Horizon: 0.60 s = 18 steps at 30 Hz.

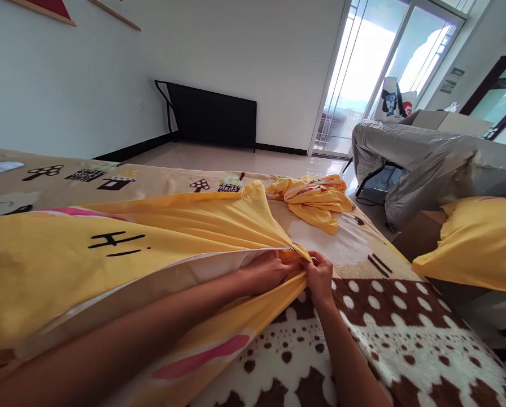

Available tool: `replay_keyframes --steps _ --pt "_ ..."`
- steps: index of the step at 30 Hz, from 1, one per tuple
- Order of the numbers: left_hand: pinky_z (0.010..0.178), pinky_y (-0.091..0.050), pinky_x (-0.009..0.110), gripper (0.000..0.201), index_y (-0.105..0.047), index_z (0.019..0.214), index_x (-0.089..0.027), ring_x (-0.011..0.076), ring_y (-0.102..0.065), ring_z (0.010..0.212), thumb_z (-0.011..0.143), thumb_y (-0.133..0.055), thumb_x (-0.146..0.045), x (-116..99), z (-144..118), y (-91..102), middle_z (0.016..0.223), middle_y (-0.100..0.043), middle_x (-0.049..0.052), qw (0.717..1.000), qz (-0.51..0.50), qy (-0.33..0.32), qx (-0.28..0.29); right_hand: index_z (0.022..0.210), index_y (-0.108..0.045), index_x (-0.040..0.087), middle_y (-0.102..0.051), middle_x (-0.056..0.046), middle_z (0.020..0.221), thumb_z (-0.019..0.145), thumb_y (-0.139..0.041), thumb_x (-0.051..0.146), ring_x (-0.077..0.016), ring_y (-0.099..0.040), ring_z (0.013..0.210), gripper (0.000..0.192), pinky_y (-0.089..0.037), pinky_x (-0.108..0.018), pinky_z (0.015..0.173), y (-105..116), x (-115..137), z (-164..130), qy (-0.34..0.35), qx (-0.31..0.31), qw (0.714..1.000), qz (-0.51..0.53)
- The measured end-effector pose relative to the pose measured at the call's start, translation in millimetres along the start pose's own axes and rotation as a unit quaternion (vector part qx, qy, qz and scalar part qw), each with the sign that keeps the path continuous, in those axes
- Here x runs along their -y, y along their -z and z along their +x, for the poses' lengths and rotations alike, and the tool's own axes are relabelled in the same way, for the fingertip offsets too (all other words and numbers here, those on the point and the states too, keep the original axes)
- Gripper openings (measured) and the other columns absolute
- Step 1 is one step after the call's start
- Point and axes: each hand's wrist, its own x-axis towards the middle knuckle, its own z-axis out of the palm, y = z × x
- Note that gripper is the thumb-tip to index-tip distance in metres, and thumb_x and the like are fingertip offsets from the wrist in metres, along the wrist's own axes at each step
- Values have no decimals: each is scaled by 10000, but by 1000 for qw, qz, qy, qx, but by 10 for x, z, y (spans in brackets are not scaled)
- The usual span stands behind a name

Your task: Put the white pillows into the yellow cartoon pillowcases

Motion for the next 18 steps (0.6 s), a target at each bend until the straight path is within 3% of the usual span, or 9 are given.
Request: replay_keyframes --steps 5,8,11,15,18 --pt "724 -484 326 308 -632 1117 -219 234 -660 807 920 -396 -221 -50 3 50 979 -716 64 999 36 1 37 707 -683 143 -612 7 579 578 -638 329 -122 -481 543 231 -340 -223 508 115 15 17 40 61 991 -114" --pt "737 -488 317 308 -635 1131 -219 228 -665 820 898 -433 -224 -45 -5 14 976 -714 70 999 28 9 29 768 -691 141 -637 1 639 589 -592 284 -136 -514 586 249 -358 -223 533 191 55 25 47 121 970 -207" --pt "732 -490 302 239 -689 981 -193 218 -668 809 876 -483 -253 -30 -11 -39 911 -718 72 999 20 1 30 652 -656 151 -605 5 584 597 -572 277 -134 -490 559 161 -330 -223 514 242 98 21 46 168 940 -293" --pt "685 -477 295 242 -700 825 -166 199 -656 710 872 -465 -195 -24 -37 -56 773 -712 72 999 33 -33 28 504 -552 184 -541 6 501 607 -518 255 -125 -428 526 129 -281 -239 513 253 119 3 105 114 908 -390" --pt "682 -463 294 217 -683 746 -160 187 -634 640 841 -489 -151 -26 -67 -41 694 -695 65 997 41 -54 24 577 -582 191 -574 0 555 594 -475 217 -131 -436 561 112 -303 -244 549 233 100 -17 126 73 913 -381"
